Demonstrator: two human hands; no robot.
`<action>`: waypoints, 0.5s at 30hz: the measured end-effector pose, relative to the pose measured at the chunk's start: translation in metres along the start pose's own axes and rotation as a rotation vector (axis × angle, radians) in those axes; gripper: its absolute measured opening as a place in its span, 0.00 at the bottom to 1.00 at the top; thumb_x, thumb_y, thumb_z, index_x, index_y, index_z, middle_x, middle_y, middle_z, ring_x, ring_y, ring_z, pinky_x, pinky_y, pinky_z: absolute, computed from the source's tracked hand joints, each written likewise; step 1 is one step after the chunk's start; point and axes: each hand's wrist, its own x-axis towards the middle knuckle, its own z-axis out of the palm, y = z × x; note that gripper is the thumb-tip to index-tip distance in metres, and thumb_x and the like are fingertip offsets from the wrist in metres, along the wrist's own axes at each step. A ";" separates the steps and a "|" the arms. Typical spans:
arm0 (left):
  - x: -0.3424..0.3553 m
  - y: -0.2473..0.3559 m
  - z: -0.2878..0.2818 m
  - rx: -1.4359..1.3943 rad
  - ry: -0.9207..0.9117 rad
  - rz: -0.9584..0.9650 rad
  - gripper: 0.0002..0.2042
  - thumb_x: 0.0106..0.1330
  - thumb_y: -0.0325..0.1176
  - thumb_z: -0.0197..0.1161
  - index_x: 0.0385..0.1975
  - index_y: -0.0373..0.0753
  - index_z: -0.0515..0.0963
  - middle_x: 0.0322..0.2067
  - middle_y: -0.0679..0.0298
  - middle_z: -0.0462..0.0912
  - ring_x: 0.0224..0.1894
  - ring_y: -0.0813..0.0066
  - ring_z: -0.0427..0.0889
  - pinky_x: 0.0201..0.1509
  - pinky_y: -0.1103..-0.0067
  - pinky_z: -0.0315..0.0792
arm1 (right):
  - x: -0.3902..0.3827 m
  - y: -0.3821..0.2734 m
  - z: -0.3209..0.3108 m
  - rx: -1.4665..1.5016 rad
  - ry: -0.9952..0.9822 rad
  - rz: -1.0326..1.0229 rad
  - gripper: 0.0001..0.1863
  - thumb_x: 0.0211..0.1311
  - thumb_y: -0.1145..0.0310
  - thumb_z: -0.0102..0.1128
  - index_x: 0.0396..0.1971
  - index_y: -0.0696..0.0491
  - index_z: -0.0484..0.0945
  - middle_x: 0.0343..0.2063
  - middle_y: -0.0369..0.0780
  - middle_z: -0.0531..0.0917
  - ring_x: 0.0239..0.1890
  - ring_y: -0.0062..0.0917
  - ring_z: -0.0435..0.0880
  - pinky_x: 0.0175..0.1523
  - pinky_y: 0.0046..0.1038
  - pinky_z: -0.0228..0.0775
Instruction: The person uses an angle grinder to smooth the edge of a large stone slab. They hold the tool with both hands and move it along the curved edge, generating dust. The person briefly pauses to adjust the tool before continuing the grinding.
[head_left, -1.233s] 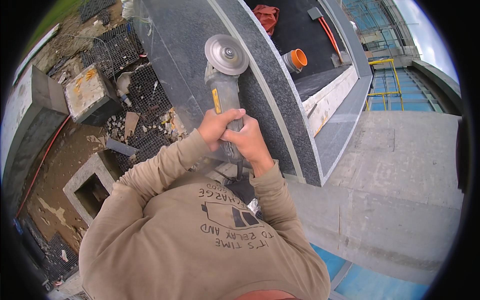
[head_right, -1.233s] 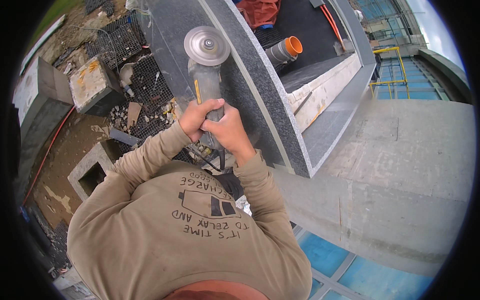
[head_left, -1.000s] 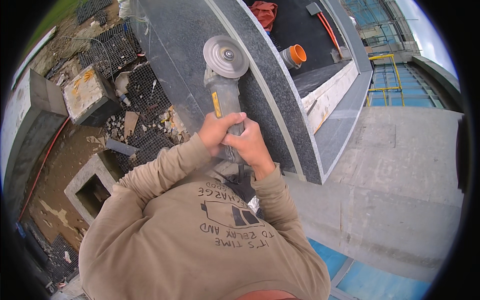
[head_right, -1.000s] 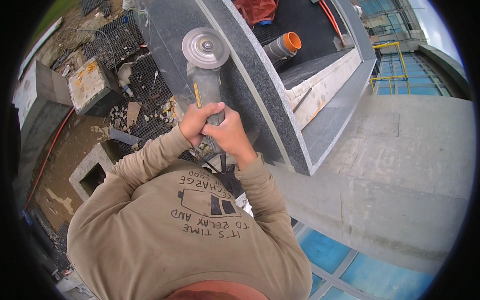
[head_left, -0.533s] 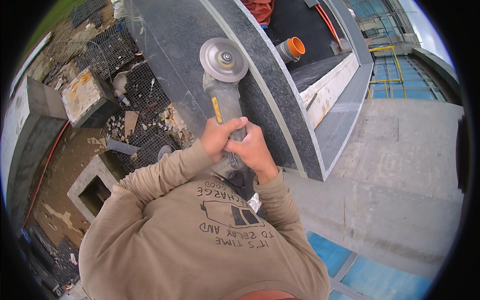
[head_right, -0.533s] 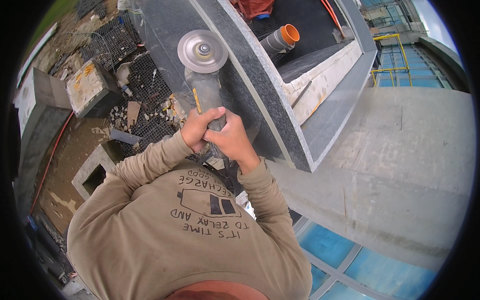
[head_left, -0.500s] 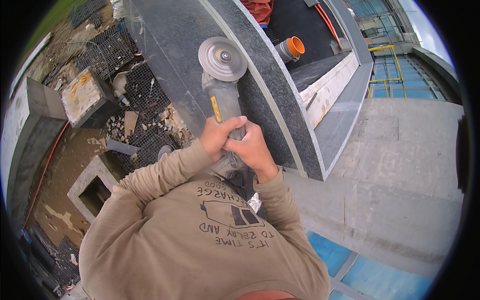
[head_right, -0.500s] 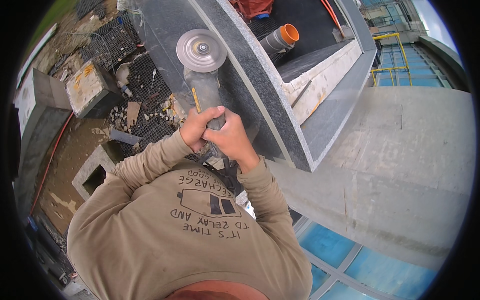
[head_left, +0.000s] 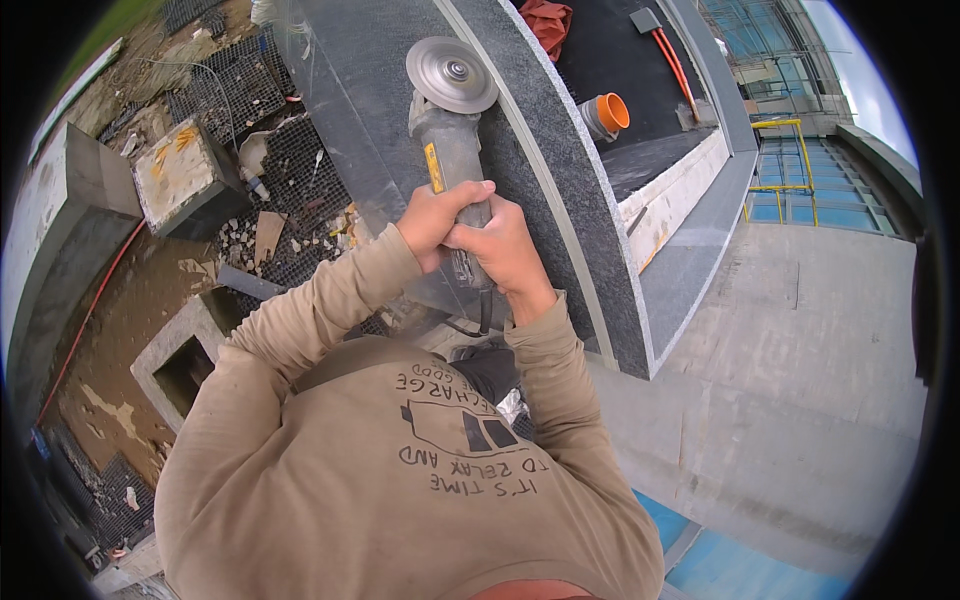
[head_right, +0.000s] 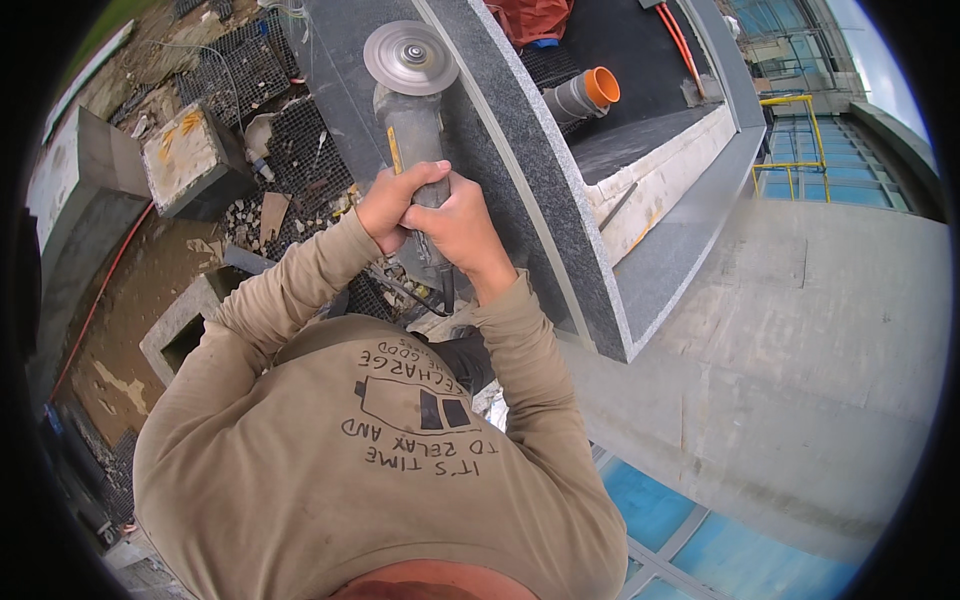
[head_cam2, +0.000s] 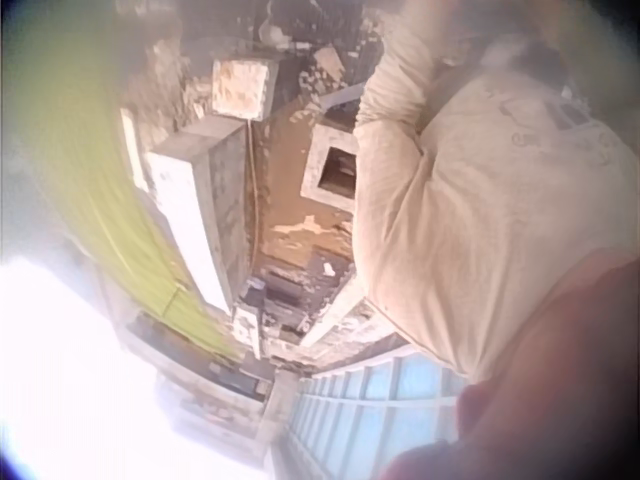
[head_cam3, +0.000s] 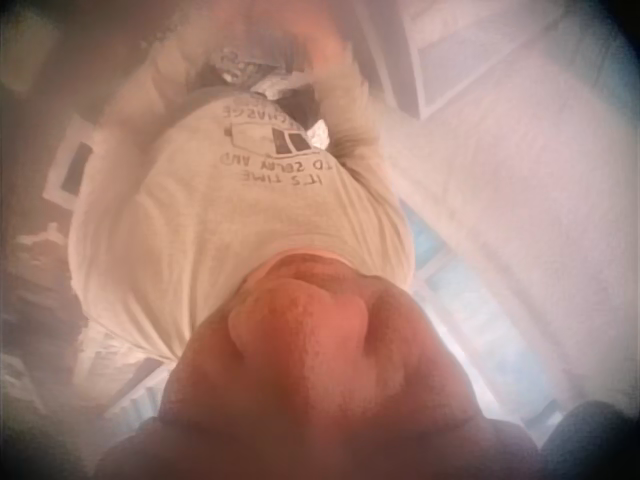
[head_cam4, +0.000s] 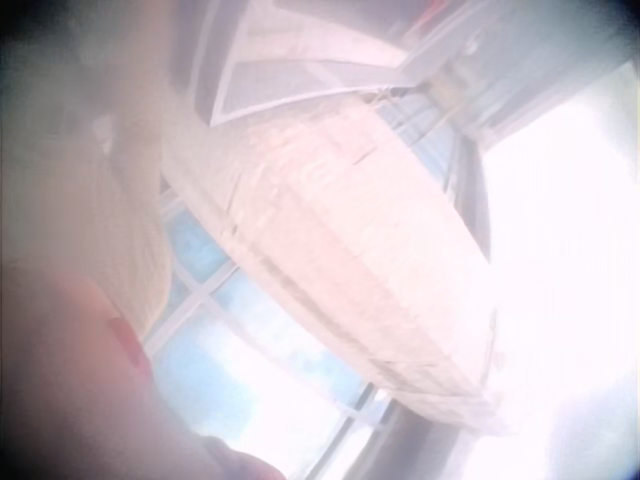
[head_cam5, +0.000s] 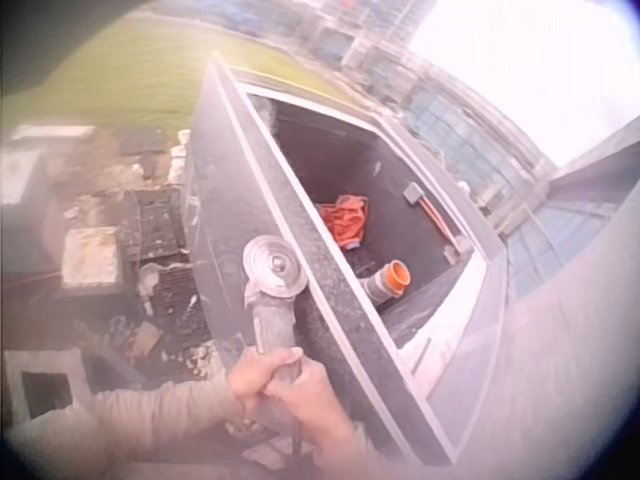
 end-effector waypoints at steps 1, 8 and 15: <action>0.002 0.003 -0.002 -0.002 -0.003 -0.007 0.16 0.62 0.40 0.70 0.42 0.35 0.78 0.35 0.64 0.82 0.35 0.75 0.82 0.39 0.74 0.75 | 0.003 -0.002 0.001 -0.016 0.003 0.012 0.24 0.47 0.73 0.66 0.46 0.68 0.76 0.38 0.42 0.83 0.39 0.22 0.80 0.45 0.24 0.74; 0.012 0.016 -0.007 0.008 -0.011 -0.011 0.18 0.61 0.41 0.71 0.43 0.35 0.78 0.37 0.63 0.82 0.36 0.74 0.83 0.41 0.74 0.76 | 0.017 -0.013 0.006 -0.030 0.012 0.034 0.24 0.47 0.74 0.66 0.46 0.68 0.76 0.37 0.42 0.82 0.37 0.21 0.80 0.42 0.24 0.74; 0.019 0.026 -0.009 0.007 -0.026 0.012 0.19 0.62 0.42 0.70 0.45 0.35 0.77 0.38 0.63 0.82 0.39 0.74 0.83 0.45 0.74 0.75 | 0.030 -0.011 0.005 -0.085 0.024 0.000 0.24 0.48 0.68 0.68 0.44 0.67 0.78 0.34 0.40 0.84 0.33 0.19 0.82 0.37 0.22 0.72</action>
